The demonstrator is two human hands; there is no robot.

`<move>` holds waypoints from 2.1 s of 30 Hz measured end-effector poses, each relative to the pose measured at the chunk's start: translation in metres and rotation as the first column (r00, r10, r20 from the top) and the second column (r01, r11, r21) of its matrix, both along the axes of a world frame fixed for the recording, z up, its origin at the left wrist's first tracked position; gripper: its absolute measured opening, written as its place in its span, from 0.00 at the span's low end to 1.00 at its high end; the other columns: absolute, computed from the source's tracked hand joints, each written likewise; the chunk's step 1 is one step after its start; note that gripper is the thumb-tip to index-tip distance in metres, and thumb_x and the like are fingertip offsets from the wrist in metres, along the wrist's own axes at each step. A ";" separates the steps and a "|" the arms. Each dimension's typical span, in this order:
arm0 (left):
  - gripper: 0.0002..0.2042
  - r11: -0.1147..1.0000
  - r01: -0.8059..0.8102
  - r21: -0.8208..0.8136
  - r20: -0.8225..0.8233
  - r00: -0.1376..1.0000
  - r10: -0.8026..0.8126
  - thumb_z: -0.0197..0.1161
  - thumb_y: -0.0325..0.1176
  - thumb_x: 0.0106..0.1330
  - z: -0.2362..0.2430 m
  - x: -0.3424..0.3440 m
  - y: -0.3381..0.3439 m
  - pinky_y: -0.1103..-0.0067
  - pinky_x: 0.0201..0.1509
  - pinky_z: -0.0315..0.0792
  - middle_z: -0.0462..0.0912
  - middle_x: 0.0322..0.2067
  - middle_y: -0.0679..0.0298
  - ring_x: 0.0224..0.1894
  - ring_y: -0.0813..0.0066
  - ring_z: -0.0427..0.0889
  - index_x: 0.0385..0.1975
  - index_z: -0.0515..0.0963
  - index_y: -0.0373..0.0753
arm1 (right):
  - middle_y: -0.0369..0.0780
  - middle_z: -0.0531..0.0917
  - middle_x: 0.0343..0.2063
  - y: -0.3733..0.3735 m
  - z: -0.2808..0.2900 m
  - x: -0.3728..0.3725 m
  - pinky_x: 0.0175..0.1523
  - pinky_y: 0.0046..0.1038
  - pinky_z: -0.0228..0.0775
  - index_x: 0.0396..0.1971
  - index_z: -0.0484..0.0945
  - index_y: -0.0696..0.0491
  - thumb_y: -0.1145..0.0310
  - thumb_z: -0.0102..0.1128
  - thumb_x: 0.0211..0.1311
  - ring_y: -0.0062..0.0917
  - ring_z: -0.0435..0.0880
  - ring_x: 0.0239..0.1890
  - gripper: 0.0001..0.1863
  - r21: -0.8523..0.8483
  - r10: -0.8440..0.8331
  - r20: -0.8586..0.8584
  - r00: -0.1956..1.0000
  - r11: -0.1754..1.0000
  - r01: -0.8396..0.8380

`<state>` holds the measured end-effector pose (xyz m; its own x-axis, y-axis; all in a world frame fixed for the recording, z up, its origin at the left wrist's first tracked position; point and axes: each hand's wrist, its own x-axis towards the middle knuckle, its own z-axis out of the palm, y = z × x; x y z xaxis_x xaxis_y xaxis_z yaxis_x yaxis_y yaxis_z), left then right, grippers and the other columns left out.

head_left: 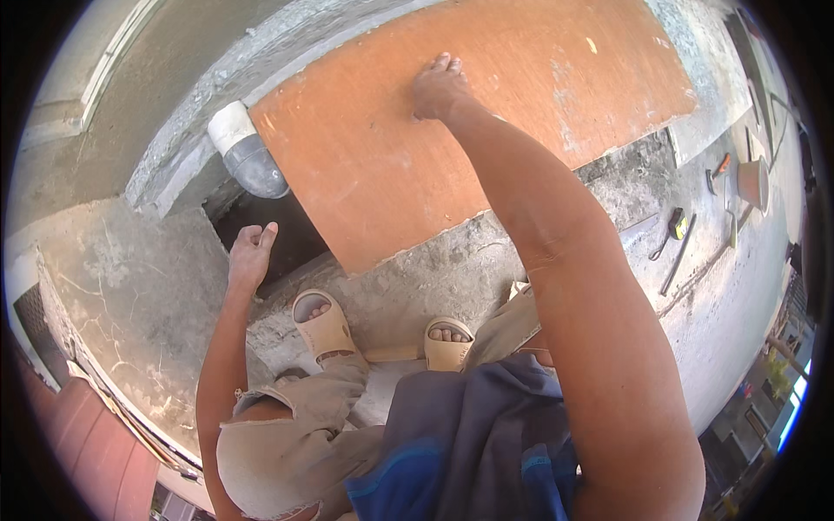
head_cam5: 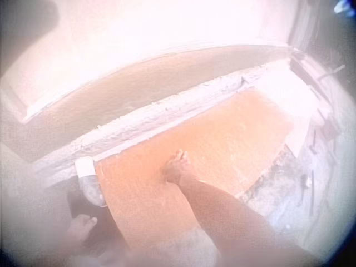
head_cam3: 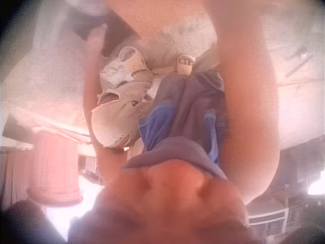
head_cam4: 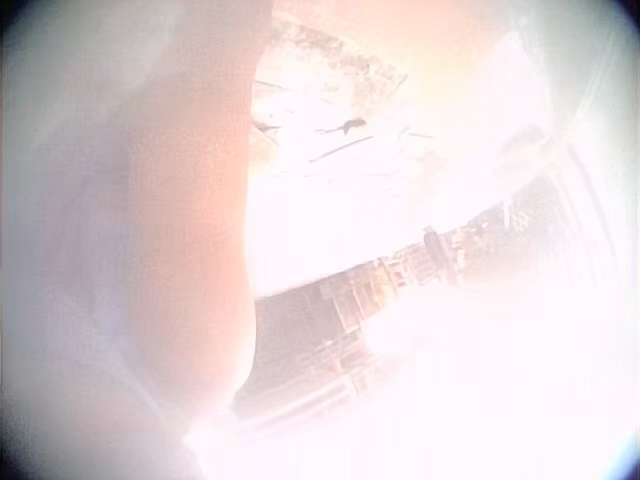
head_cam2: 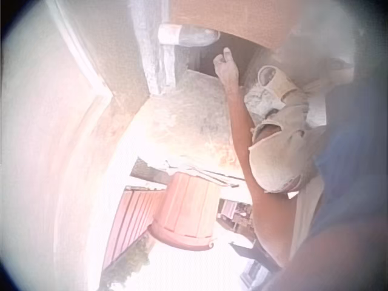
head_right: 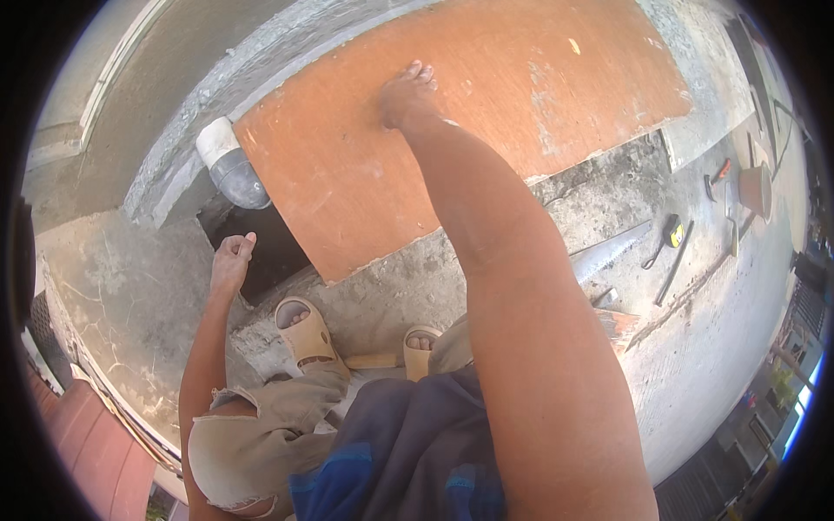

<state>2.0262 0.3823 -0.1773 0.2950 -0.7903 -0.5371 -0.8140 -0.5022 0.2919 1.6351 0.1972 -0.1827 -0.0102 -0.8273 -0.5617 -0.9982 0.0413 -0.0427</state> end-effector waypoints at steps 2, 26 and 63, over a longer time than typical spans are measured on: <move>0.33 0.959 -0.156 0.238 -0.278 0.935 0.221 0.63 0.57 0.64 -0.023 -0.049 -0.009 0.73 0.42 0.78 0.82 0.39 0.50 0.47 0.60 0.82 0.51 0.72 0.28 | 0.54 0.44 0.73 0.007 -0.003 -0.007 0.75 0.40 0.49 0.71 0.46 0.63 0.57 0.74 0.51 0.48 0.45 0.75 0.56 -0.055 -0.010 0.096 0.995 0.998 0.015; 0.28 0.926 -0.286 0.244 -0.711 0.597 0.372 0.63 0.36 0.68 -0.087 -0.096 -0.018 0.48 0.58 0.69 0.67 0.61 0.54 0.62 0.54 0.71 0.62 0.57 0.41 | 0.56 0.80 0.40 0.183 -0.053 -0.152 0.54 0.43 0.70 0.47 0.71 0.65 0.63 0.65 0.55 0.50 0.79 0.48 0.25 -0.141 -0.689 0.723 -0.049 -0.218 0.966; 0.41 0.798 0.592 0.118 0.244 0.761 -0.601 0.67 0.56 0.57 0.034 -0.173 -0.143 0.65 0.68 0.63 0.63 0.64 0.43 0.68 0.50 0.61 0.61 0.64 0.28 | 0.48 0.82 0.35 0.199 -0.028 -0.185 0.38 0.40 0.79 0.40 0.80 0.61 0.59 0.63 0.59 0.38 0.84 0.33 0.19 0.387 -0.818 0.550 -0.170 0.068 0.920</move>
<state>1.8535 0.2389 -0.1430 -0.1004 -0.8368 -0.5383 -0.9943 0.1043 0.0234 1.4497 0.3963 -0.2108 -0.5603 -0.3691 -0.7415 0.2231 0.7949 -0.5643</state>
